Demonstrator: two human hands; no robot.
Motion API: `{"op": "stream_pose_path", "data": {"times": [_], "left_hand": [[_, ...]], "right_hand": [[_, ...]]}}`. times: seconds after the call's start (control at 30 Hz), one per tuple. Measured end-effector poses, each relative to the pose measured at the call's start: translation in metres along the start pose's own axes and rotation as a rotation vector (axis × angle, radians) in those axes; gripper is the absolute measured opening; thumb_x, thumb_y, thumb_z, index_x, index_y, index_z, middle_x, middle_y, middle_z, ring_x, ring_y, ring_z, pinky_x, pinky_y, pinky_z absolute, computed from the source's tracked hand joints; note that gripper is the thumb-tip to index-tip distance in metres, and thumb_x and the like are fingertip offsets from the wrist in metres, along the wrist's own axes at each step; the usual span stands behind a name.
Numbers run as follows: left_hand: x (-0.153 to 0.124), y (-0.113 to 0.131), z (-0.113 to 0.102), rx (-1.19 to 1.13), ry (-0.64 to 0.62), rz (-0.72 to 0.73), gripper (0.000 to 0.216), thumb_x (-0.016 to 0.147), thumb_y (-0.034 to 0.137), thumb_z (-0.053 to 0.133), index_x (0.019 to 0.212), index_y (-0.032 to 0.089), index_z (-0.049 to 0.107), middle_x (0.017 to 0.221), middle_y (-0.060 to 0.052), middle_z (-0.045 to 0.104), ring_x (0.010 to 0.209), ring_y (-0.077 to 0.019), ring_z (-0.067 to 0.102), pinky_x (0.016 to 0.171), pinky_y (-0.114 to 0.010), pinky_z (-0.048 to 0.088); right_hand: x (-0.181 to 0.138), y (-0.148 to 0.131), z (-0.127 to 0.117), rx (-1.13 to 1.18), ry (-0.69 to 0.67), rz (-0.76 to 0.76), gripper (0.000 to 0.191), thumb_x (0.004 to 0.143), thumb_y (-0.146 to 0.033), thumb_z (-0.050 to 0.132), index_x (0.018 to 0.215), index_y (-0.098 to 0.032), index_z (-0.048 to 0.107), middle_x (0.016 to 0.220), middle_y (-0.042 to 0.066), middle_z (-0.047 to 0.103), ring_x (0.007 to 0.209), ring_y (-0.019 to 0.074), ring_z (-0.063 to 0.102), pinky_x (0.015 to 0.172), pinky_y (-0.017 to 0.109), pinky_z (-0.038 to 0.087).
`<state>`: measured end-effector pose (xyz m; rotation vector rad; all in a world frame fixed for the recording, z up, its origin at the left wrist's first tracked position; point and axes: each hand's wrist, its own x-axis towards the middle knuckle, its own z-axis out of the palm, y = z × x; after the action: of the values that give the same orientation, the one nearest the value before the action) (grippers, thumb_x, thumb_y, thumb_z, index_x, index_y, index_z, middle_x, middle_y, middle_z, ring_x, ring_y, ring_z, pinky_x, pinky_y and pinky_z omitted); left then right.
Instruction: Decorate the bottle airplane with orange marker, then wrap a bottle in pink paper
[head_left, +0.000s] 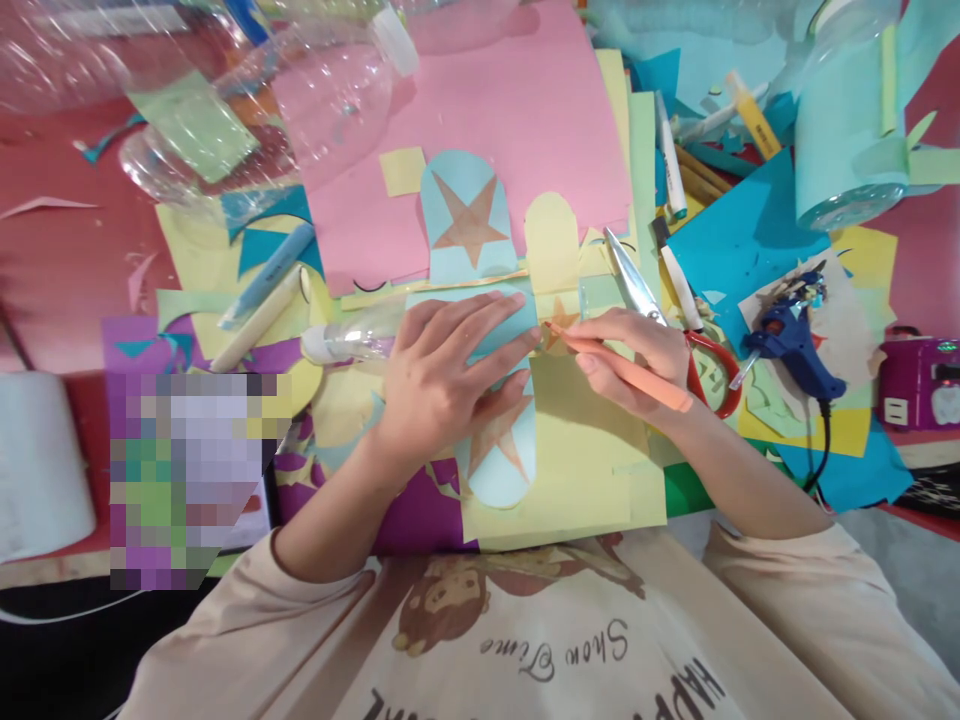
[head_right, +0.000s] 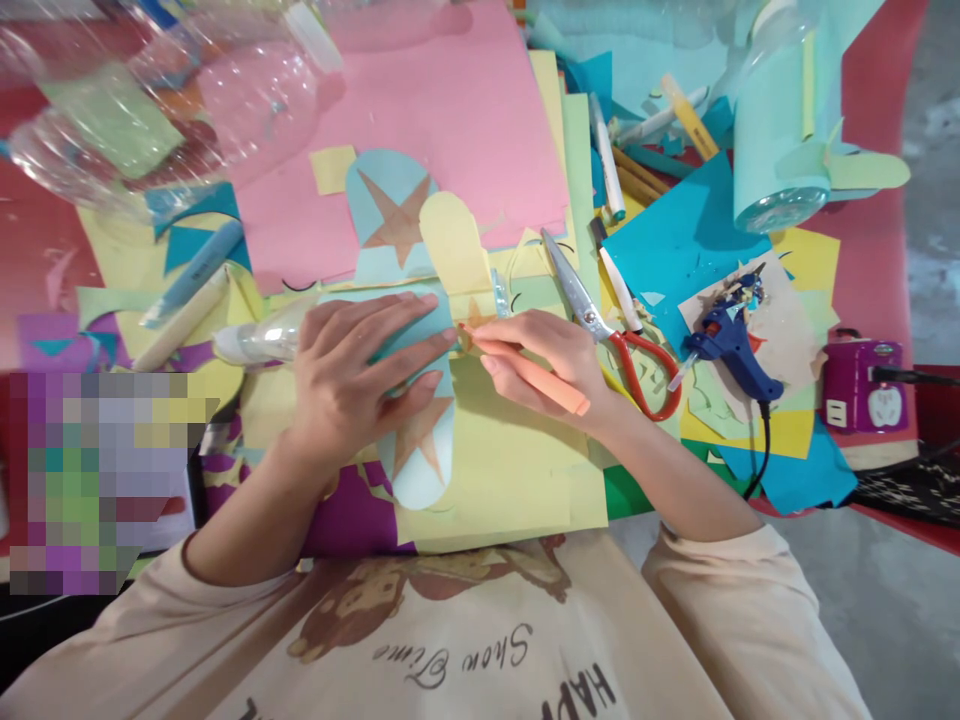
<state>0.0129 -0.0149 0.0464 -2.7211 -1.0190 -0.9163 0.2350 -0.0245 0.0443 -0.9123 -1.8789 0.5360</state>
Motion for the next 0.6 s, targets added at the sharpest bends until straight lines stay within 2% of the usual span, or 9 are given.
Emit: {"op": "stream_pose_path", "data": {"times": [0.2, 0.3, 0.47, 0.6], "left_hand": [[0.0002, -0.0006, 0.0009, -0.035, 0.029, 0.015, 0.026, 0.086, 0.026, 0.061, 0.112, 0.022, 0.064, 0.117, -0.011, 0.071, 0.105, -0.0244, 0.067, 0.083, -0.039, 0.048], [-0.0013, -0.0010, 0.0021, -0.027, 0.025, 0.007, 0.027, 0.088, 0.029, 0.060, 0.114, 0.025, 0.062, 0.118, -0.008, 0.070, 0.107, -0.0226, 0.067, 0.085, -0.037, 0.047], [-0.0037, -0.0010, 0.0012, -0.058, -0.017, -0.019, 0.030, 0.088, 0.029, 0.060, 0.118, 0.027, 0.060, 0.123, -0.008, 0.068, 0.111, -0.0238, 0.065, 0.088, -0.039, 0.046], [-0.0038, -0.0009, 0.0002, -0.066, -0.035, -0.033, 0.032, 0.089, 0.029, 0.057, 0.121, 0.031, 0.059, 0.124, -0.006, 0.068, 0.111, -0.0234, 0.066, 0.088, -0.039, 0.047]], "right_hand": [[0.0008, -0.0021, -0.0003, -0.025, -0.033, 0.014, 0.014, 0.086, -0.019, 0.063, 0.099, -0.020, 0.066, 0.087, 0.003, 0.077, 0.071, 0.0110, 0.071, 0.067, 0.023, 0.058], [0.0011, -0.0033, -0.0009, -0.036, -0.045, 0.016, 0.014, 0.086, -0.018, 0.064, 0.100, -0.019, 0.066, 0.088, 0.003, 0.077, 0.072, 0.0107, 0.071, 0.068, 0.023, 0.058], [0.0005, -0.0044, -0.0027, -0.068, -0.012, 0.074, 0.010, 0.087, -0.019, 0.059, 0.093, -0.022, 0.066, 0.079, -0.001, 0.075, 0.066, 0.0110, 0.069, 0.061, 0.023, 0.057], [0.0003, -0.0031, -0.0028, -0.061, 0.001, 0.054, 0.010, 0.086, -0.017, 0.060, 0.093, -0.021, 0.066, 0.078, 0.000, 0.075, 0.066, 0.0108, 0.069, 0.062, 0.023, 0.057]]}}
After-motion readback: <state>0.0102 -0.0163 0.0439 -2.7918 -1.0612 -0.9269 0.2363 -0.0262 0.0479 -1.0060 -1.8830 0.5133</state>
